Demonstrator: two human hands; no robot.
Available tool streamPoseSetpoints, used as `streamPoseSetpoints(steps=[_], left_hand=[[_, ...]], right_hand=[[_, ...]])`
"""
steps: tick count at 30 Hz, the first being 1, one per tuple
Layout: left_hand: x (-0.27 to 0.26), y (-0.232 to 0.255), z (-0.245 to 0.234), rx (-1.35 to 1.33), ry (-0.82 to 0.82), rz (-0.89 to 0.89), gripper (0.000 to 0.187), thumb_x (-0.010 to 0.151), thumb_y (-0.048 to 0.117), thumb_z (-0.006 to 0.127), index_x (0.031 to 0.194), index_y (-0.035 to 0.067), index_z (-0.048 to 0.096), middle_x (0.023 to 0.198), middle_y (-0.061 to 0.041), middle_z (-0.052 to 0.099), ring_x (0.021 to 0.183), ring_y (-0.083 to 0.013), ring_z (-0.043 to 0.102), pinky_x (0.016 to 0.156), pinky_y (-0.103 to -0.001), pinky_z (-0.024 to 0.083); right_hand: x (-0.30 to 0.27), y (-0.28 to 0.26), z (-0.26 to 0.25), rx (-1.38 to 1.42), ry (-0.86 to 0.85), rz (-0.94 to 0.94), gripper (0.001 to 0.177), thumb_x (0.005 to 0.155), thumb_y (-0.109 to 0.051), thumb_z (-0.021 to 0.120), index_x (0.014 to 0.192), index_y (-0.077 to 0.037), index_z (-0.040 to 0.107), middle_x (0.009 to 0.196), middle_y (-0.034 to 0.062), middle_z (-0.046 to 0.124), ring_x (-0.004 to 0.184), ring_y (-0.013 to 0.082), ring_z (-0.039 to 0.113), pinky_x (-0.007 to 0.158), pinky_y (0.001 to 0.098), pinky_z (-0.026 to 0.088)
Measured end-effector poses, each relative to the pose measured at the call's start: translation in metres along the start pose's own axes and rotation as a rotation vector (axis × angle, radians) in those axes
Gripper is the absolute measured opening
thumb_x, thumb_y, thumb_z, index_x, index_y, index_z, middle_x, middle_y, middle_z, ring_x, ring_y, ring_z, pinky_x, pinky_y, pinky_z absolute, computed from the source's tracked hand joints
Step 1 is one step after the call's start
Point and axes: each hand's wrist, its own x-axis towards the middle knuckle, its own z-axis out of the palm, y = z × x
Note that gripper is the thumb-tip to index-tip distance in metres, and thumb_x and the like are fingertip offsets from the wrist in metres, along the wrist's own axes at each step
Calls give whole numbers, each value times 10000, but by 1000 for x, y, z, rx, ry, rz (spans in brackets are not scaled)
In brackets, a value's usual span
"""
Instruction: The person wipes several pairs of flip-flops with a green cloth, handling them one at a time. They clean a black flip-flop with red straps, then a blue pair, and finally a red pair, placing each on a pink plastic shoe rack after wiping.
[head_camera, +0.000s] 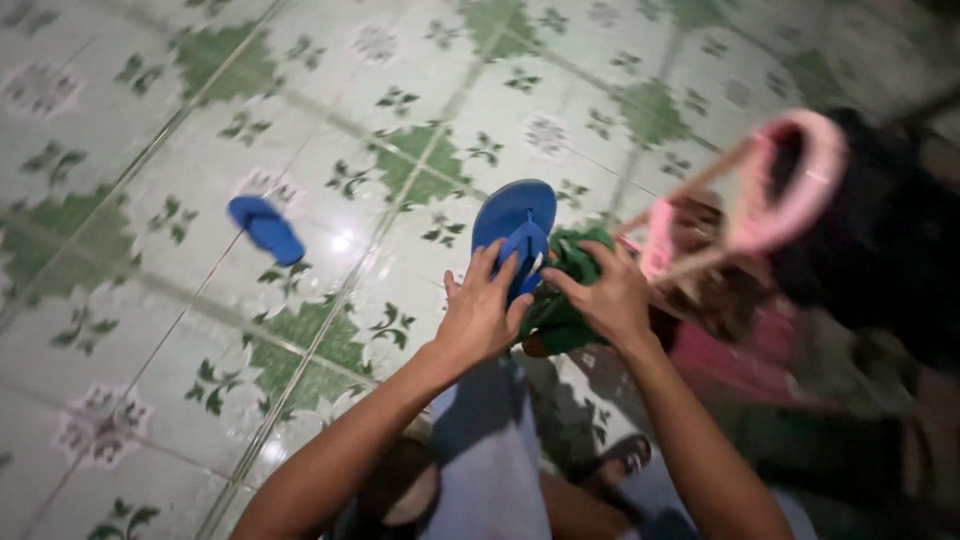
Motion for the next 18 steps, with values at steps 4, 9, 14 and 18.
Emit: streamPoseSetpoints(steps=[4,9,14,18], left_hand=[[-7,73,16,-14,-50,126,678,917,326,690,1487,59,437,1594,-206,319,1441,-495,314,1028,-794,288],[-26,125,53,28,-41,265,652,911,299,728,1467,81,468,1583,-213,375,1372,-480,433,1024,-733,334],[-33,146,95,-270,358,298,441,960,277,761,1333,157,560,1436,-161,600,1354,-342,614,1160,-457,498],[5,142,121,-1114,-130,-184,774,903,525,647,1467,40,434,1370,-189,615,1198,-313,646,1031,-448,541]], right_hand=[[-25,15,-53,-39,81,32,455,758,-399,854,1003,-28,757,1046,209,722,930,381,708,817,453,560],[-69,52,-102,30,127,161,292,856,-318,782,951,-42,763,932,219,718,850,403,711,744,460,563],[-109,80,-150,123,192,329,314,866,-332,769,948,-29,760,822,228,714,783,376,729,683,438,555],[-136,86,-174,198,144,470,374,858,-351,766,1017,-12,762,810,226,727,754,328,753,684,410,545]])
